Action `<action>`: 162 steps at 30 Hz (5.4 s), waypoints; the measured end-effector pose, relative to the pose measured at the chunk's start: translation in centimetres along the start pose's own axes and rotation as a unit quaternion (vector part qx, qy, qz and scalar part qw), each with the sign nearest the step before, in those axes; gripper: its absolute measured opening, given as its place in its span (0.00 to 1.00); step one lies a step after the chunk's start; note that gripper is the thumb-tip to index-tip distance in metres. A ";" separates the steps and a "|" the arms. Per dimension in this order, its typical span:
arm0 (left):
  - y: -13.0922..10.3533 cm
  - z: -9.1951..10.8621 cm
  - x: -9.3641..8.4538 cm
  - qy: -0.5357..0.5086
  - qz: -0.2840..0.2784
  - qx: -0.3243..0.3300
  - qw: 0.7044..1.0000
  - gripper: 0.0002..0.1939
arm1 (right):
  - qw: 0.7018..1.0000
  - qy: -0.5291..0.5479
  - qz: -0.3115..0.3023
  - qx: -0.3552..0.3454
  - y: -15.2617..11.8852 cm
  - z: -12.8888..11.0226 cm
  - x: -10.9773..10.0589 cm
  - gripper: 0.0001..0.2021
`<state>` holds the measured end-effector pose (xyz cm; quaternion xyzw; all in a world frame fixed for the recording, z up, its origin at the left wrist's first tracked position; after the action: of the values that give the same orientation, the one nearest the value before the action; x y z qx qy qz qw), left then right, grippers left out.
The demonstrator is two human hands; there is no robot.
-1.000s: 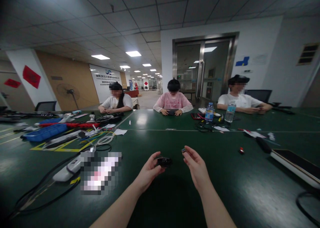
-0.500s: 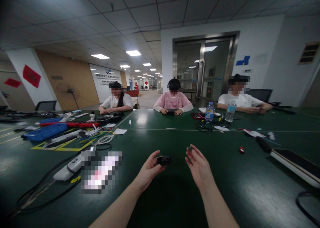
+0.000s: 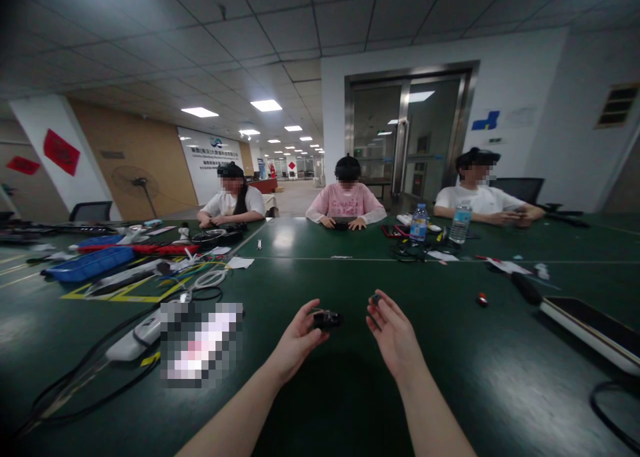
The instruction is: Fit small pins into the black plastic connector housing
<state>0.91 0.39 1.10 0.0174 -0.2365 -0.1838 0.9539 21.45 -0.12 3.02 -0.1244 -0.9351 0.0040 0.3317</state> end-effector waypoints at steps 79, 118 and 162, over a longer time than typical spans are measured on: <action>0.3 -0.9 -0.3 -0.024 0.025 -0.031 0.999 0.33 | 0.853 -0.452 -0.212 -0.152 -2.0 2.4 2.9 0.17; 0.3 -1.0 0.2 0.050 -0.006 -0.013 0.999 0.33 | 0.878 -0.429 -0.209 -0.033 -2.0 3.3 3.3 0.16; 0.1 -0.6 0.0 0.017 0.006 -0.016 1.000 0.21 | 0.904 -0.390 -0.176 0.010 -2.0 2.3 2.8 0.24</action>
<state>1.26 0.44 0.56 0.0033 -0.2175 -0.1813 0.9591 17.48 -1.27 3.18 0.0573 -0.9964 0.0025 -0.0627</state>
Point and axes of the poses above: each hand's wrist, its own y-axis towards the middle knuckle, its own x-axis out of the palm, z = x × y, the point moved 3 cm from there along y, towards the middle knuckle, and after that the axes turned 2 degrees about z, right-handed, at the moved point
